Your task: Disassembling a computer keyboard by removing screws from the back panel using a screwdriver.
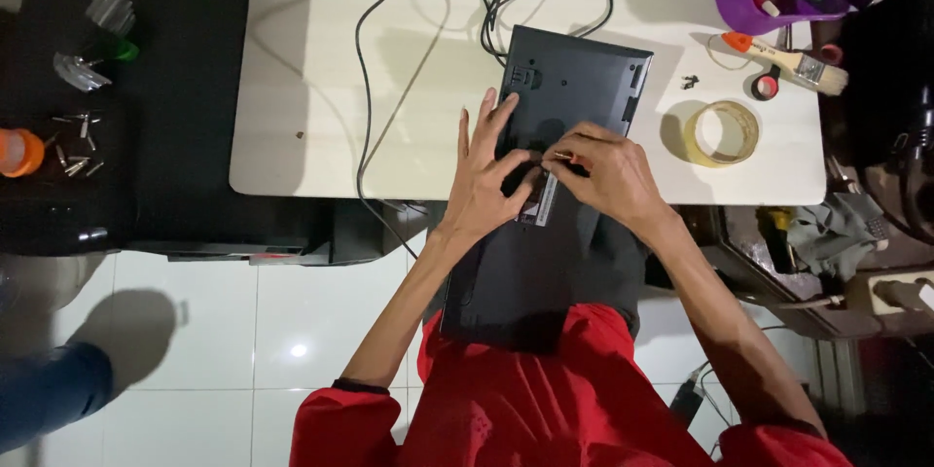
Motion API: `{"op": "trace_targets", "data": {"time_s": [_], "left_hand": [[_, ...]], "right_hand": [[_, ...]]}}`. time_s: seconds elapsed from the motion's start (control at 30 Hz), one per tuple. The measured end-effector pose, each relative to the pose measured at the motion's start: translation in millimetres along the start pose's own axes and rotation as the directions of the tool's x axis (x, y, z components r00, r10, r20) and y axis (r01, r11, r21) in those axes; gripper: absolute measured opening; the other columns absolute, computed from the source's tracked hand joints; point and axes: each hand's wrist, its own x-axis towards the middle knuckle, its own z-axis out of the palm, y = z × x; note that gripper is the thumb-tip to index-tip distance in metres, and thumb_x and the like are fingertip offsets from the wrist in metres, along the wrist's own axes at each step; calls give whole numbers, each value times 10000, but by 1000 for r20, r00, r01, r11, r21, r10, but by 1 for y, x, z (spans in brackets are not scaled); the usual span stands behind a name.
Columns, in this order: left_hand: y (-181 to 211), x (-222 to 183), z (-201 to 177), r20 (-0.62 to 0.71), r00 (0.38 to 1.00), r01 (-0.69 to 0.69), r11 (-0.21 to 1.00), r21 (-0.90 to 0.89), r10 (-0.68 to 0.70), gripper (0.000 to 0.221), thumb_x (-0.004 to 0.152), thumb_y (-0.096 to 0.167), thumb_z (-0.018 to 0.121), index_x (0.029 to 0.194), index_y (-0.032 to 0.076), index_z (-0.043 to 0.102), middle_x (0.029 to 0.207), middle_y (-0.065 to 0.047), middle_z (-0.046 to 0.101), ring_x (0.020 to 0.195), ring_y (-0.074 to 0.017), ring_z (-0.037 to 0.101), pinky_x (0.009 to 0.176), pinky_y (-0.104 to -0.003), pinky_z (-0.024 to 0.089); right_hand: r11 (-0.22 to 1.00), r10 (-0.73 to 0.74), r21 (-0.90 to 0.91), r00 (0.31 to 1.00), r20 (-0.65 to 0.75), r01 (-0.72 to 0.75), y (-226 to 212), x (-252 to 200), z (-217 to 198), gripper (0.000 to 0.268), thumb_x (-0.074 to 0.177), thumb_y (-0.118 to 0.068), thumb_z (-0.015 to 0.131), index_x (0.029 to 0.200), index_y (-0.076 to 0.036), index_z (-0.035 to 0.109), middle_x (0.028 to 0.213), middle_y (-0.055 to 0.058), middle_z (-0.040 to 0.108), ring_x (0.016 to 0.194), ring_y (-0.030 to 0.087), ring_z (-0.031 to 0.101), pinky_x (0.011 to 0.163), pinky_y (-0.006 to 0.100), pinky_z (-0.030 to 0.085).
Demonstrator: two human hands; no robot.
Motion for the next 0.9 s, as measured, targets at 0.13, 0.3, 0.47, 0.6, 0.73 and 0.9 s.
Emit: {"op": "trace_targets", "data": {"time_s": [0.13,0.3,0.47,0.6,0.73,0.9], "left_hand": [[-5,-4,8,-17,1000,-16,999,41,17,67,941,178,744,961,116,726,1503,-130,461,1514,-341,287,1255,-701,138],[-8,-2,17,-39,999,-16,999,35,17,119,920,235,756,907,118,736,1567,-105,431,1531,-346,285,1234,-714,158],[-5,-3,17,-16,999,37,997,61,-36,110,898,256,762,923,153,732,1531,-89,478,1525,-352,298,1223,-720,138],[-3,-8,21,-37,995,96,995,4,-96,71,883,202,752,926,150,732,1530,-80,484,1513,-363,320,1222,-714,146],[2,-10,25,-70,988,130,989,-69,-134,47,922,151,693,942,137,734,1540,-74,476,1511,-375,319,1211,-702,213],[10,-7,16,-101,988,116,992,-41,-119,104,915,225,738,894,123,742,1481,-103,526,1470,-435,368,1150,-658,324]], "right_hand": [[1000,-7,-11,1000,21,7,-2,-6,-3,111,893,-135,768,1002,-134,787,1017,62,751,829,320,731,689,421,598],[996,-34,-79,999,42,38,-20,-11,-13,154,860,-73,739,998,-87,804,1013,139,766,758,342,741,618,413,609],[988,-49,-145,999,-11,47,1,-25,1,225,888,-163,709,1095,-196,793,1058,16,761,799,239,754,679,352,626],[993,-5,-114,1000,19,8,-6,-28,-1,258,895,-151,692,1130,-199,787,1050,3,755,824,239,754,691,354,633],[991,49,-129,998,43,-43,-14,-29,-4,279,903,-154,691,1170,-188,764,1049,11,749,861,253,749,688,369,626],[978,63,207,936,-347,11,-38,-21,-37,103,868,-130,798,968,-131,824,738,71,719,630,260,701,526,297,564]]}}
